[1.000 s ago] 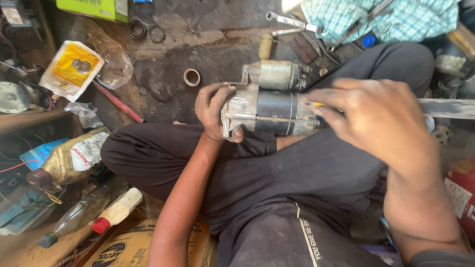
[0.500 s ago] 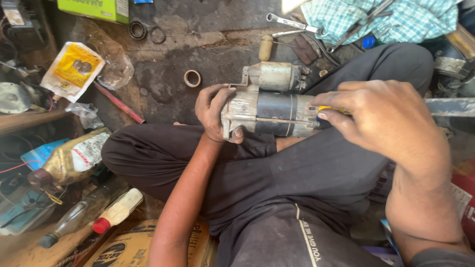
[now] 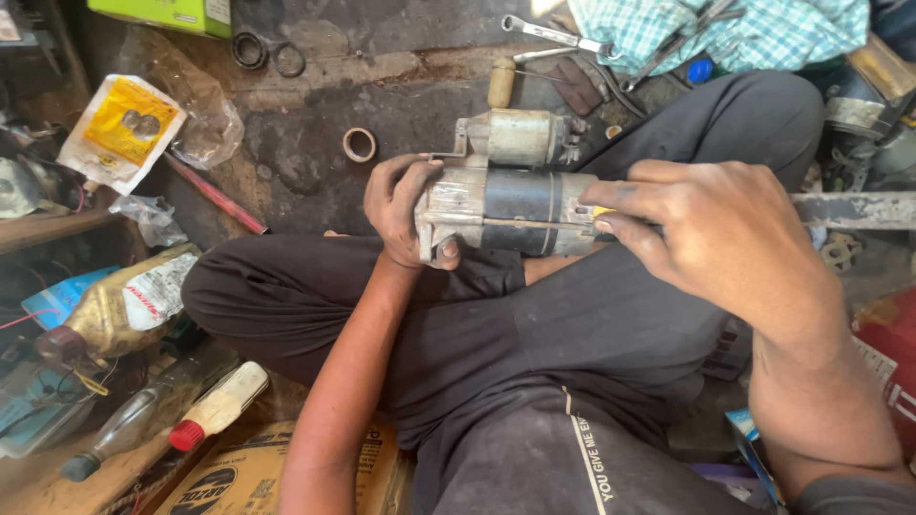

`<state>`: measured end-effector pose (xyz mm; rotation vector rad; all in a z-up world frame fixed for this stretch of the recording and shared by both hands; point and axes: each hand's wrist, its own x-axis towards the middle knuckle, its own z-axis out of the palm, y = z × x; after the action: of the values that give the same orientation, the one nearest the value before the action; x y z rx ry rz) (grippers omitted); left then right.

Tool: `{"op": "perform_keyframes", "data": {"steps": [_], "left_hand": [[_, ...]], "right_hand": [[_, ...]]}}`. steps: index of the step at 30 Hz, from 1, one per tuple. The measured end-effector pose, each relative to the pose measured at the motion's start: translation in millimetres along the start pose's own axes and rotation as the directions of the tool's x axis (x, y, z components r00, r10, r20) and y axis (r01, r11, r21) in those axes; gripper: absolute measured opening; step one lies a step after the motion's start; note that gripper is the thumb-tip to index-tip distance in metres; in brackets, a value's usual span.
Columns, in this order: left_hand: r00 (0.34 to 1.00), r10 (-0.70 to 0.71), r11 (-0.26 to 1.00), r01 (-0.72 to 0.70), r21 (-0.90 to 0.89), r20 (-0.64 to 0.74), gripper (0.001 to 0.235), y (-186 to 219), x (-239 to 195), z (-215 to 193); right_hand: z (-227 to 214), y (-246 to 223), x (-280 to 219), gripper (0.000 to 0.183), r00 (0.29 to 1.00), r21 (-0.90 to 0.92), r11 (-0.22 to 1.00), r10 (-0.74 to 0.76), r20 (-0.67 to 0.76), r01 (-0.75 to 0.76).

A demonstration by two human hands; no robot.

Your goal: The person sits on the floor and uses a screwdriver to remove screws from a starter motor. They rotate the motor to access different sides and continue unscrewing fasteners throughout the clip.

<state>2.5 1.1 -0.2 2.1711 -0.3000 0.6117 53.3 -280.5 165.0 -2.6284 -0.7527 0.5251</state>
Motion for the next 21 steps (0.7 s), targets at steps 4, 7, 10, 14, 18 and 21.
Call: {"op": "perform_keyframes", "data": {"steps": [4, 7, 10, 14, 18, 21], "left_hand": [[1.000, -0.002, 1.000, 0.002, 0.001, 0.020, 0.078, -1.1, -4.1, -4.8], [1.000, -0.001, 1.000, 0.001, -0.005, 0.014, 0.077, 1.5, -2.7, -0.9], [1.000, 0.002, 1.000, -0.002, -0.014, 0.007, 0.076, 0.4, 0.6, -2.9], [1.000, 0.003, 1.000, -0.002, -0.015, 0.016, 0.075, 1.1, -3.1, -4.2], [1.000, 0.013, 1.000, -0.013, -0.016, 0.016, 0.074, 2.0, 2.9, -5.1], [0.999, 0.008, 1.000, -0.008, -0.016, 0.049, 0.074, 3.6, 2.1, -11.5]], "right_hand": [[8.6, -9.2, -0.9, 0.022, 0.998, -0.042, 0.999, -0.014, -0.059, 0.012], [0.4, -15.3, -4.3, 0.023, 0.993, -0.098, 0.994, -0.065, -0.094, 0.056], [-11.1, -20.1, -1.7, 0.020, 0.999, -0.103, 0.995, 0.006, -0.040, -0.010], [-0.5, -24.0, 0.0, 0.026, 0.999, -0.218, 0.976, -0.015, -0.035, 0.007], [7.3, -20.2, -4.1, 0.023, 0.985, -0.056, 0.998, 0.031, -0.169, -0.041], [7.3, -21.9, -24.7, 0.021, 0.954, -0.047, 0.985, 0.147, -0.261, -0.165]]}}
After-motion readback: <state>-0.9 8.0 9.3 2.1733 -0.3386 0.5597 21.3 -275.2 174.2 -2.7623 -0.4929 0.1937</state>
